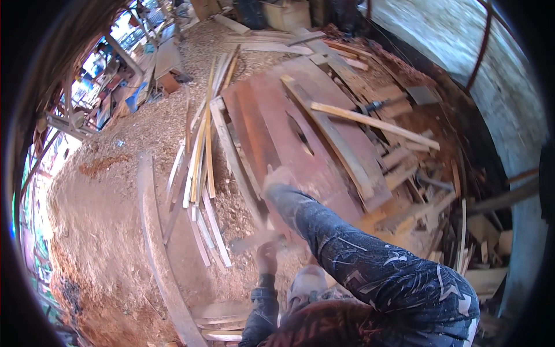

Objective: The person cuts wood planks using a table saw, moves pieces of lumber by hand, uses a hammer to adjust a wooden structure on the workbench, and measures a plank with a tape measure.

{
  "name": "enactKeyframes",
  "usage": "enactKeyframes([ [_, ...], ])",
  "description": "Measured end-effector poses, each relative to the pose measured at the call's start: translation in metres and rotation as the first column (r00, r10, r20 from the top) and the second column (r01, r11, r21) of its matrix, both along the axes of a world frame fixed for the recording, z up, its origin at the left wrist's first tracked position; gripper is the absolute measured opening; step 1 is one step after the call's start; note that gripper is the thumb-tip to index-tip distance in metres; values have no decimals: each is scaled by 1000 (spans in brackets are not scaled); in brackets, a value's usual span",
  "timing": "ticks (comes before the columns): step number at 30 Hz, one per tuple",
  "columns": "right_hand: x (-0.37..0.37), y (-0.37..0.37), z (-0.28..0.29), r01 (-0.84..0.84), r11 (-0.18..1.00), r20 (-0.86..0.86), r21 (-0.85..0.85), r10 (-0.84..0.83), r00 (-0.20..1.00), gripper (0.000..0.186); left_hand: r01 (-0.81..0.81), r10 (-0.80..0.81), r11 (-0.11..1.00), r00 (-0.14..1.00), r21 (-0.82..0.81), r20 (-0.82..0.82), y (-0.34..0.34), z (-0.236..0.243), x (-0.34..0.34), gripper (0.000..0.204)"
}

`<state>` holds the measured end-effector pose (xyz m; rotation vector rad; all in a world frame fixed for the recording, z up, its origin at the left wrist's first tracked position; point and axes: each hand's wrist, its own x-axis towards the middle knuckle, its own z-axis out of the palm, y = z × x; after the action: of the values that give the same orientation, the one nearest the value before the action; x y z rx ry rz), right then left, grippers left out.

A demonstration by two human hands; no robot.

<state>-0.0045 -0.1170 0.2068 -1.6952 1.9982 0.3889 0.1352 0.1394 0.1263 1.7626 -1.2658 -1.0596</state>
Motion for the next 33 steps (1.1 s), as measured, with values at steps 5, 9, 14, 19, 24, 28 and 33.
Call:
enactKeyframes([
  [5, -98, 222, -101, 228, 962, 83, -151, -217, 973, 79, 194, -206, 961, 978, 196, 45, 119, -40, -3, 27],
  [9, -115, 334, -150, 414, 839, 408, -353, -260, 875, 85, 519, -549, 816, 556, 256, 625, 195, -155, 86, 30],
  [14, -118, 398, -89, 347, 881, 259, -322, -270, 927, 81, 517, -444, 699, 855, 493, -267, 218, -200, 133, 35],
  [19, -128, 391, -101, 440, 886, 171, -143, -416, 893, 86, 746, -844, 346, 513, 569, -160, 153, -165, 151, 29],
  [24, -150, 405, -73, 493, 870, 311, -23, -462, 830, 100, 626, -858, 403, 512, 668, 38, 56, -108, 137, 23],
  [28, -156, 387, -53, 432, 893, 257, -126, -392, 884, 112, 809, -960, 175, 14, 562, 279, -26, -96, 138, 18],
  [33, -167, 392, -40, 366, 930, 230, -42, -347, 909, 118, 364, -424, 696, 904, 620, -54, -37, -97, 86, 10],
])
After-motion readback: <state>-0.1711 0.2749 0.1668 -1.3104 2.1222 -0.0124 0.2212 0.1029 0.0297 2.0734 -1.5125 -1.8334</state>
